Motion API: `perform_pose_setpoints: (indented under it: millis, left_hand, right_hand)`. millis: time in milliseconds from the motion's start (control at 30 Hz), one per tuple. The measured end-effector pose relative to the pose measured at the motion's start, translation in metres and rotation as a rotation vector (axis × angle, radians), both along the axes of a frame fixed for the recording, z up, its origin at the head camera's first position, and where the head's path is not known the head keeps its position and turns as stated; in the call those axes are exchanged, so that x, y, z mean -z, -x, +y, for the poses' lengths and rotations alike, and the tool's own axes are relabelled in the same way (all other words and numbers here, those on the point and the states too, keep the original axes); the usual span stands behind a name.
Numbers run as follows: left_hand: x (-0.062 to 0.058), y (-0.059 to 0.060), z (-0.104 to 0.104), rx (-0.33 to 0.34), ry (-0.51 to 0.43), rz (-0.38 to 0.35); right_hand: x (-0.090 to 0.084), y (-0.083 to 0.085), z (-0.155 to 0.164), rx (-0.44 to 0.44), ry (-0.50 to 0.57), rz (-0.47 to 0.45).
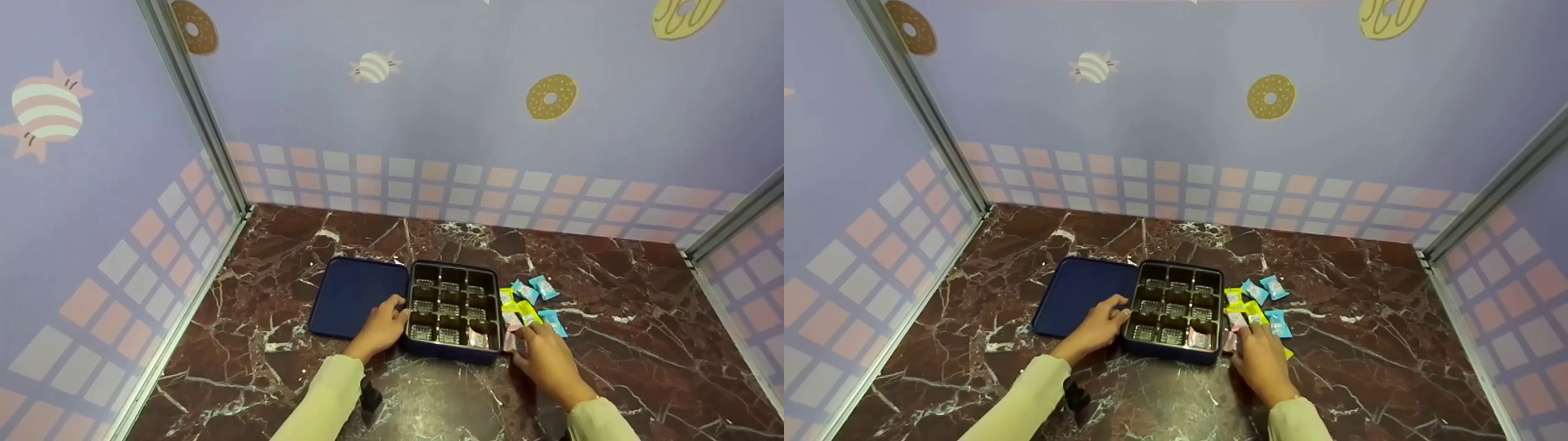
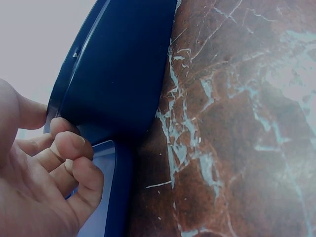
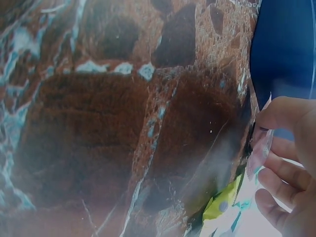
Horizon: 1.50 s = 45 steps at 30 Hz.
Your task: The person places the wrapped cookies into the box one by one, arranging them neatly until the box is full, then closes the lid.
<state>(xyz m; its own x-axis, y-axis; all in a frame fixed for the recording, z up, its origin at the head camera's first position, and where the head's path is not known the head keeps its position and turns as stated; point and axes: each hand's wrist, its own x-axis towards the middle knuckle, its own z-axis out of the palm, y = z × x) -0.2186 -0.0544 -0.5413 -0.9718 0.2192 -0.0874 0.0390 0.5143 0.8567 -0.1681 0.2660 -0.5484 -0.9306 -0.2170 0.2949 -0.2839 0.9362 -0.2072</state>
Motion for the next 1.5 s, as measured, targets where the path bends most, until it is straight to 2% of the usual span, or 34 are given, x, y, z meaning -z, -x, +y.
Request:
perform_pose_setpoints:
  millis: [433, 633, 867, 1200, 1500]
  left_hand:
    - [0.001, -0.001, 0.0, 0.004, -0.01, 0.027]
    - [0.001, 0.0, 0.001, -0.001, 0.011, 0.028]
    - [0.001, -0.001, 0.002, -0.01, 0.029, 0.057]
    - [-0.003, -0.002, 0.0, 0.018, 0.022, 0.03]
    - [-0.003, -0.002, 0.001, 0.01, 0.027, 0.037]
  right_hand:
    - [-0.007, -0.001, 0.0, 0.007, 0.022, 0.046]
    - [-0.008, -0.001, 0.001, 0.003, 0.027, 0.08]
    - [-0.01, 0.0, 0.001, 0.01, 0.035, 0.076]
    - [-0.011, 0.001, -0.002, -0.02, 0.071, 0.176]
    - [-0.013, 0.001, -0.003, -0.004, 0.069, 0.176]
